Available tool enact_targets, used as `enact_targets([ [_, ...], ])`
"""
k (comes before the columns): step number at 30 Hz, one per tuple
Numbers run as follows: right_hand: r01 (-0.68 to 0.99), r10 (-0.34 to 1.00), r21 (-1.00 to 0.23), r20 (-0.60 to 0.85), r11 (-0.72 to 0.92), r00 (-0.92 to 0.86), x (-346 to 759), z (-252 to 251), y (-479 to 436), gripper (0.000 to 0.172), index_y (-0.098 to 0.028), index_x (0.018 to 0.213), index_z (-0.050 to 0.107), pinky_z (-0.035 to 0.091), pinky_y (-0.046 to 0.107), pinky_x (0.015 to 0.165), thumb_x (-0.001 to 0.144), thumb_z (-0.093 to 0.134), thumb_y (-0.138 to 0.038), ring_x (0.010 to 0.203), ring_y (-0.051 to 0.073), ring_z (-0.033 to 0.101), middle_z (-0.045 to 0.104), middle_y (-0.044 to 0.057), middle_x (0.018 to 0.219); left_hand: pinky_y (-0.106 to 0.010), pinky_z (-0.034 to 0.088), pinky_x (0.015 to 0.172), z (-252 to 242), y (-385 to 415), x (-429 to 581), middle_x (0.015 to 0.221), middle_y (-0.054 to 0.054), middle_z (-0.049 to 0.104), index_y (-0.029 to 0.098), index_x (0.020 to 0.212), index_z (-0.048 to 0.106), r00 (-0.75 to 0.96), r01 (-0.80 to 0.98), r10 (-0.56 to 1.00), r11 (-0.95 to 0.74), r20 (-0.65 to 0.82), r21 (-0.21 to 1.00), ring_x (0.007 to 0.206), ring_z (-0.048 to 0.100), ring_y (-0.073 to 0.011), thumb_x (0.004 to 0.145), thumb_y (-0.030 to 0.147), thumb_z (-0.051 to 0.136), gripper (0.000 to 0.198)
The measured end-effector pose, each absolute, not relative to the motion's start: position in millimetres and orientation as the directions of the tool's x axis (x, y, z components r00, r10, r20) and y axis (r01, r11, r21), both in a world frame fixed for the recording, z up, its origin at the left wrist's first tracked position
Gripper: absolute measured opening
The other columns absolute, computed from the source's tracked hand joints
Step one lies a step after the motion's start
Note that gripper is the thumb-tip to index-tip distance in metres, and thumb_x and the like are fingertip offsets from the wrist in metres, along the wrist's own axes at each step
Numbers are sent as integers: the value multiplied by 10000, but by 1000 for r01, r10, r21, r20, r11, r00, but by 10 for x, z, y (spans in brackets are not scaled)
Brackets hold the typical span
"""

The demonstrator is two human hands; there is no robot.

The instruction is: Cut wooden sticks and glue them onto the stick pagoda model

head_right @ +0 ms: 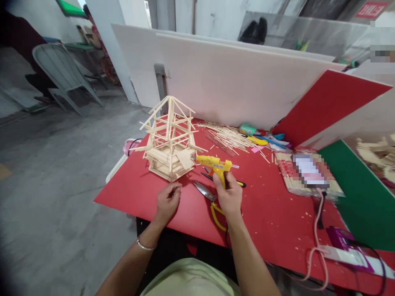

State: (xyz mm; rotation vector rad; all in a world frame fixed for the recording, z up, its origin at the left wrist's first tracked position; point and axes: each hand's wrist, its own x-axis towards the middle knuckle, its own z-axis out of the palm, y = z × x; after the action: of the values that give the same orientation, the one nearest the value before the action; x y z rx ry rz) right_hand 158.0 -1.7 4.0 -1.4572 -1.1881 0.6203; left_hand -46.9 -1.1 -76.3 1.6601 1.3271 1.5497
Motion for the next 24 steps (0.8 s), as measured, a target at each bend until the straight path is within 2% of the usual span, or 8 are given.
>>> enact_targets([
  [7,432,895,-895,277,109,349,1567,0,25,321,-185,959,657,440,259,685,861,629,-490,725,138,521,616,-1,832,-235,472,590,-769,-16,-465,779,-22,689,180,923,698,-118,300,893,-386,435,873,612,585,-119,842,155,550,171],
  [13,596,862,-800,352,75,365,1548,21,26,340,-185,754,590,402,245,638,847,635,-509,649,122,478,549,-22,707,-236,465,585,-761,-18,-468,770,-22,685,184,922,700,-116,304,898,-376,425,875,600,575,-120,854,173,547,167],
  [15,629,842,-776,377,59,386,1550,15,22,344,-182,749,589,405,246,649,840,642,-510,655,124,482,561,-15,721,-237,466,587,-765,-18,-472,777,-24,685,185,931,699,-113,298,901,-372,419,879,603,574,-120,857,174,546,170],
  [19,575,790,-818,366,21,492,1580,1,26,370,-167,889,640,431,254,686,840,634,-534,721,148,540,629,16,802,-236,462,591,-765,-19,-476,774,-18,678,185,932,697,-107,289,901,-376,420,881,609,569,-117,857,163,551,166],
  [24,524,779,-852,341,19,526,1623,12,17,402,-153,907,645,428,235,669,837,632,-549,692,127,533,623,-3,779,-233,466,604,-755,-23,-476,789,-19,681,183,932,700,-104,289,903,-373,416,882,622,575,-116,854,160,553,167],
])
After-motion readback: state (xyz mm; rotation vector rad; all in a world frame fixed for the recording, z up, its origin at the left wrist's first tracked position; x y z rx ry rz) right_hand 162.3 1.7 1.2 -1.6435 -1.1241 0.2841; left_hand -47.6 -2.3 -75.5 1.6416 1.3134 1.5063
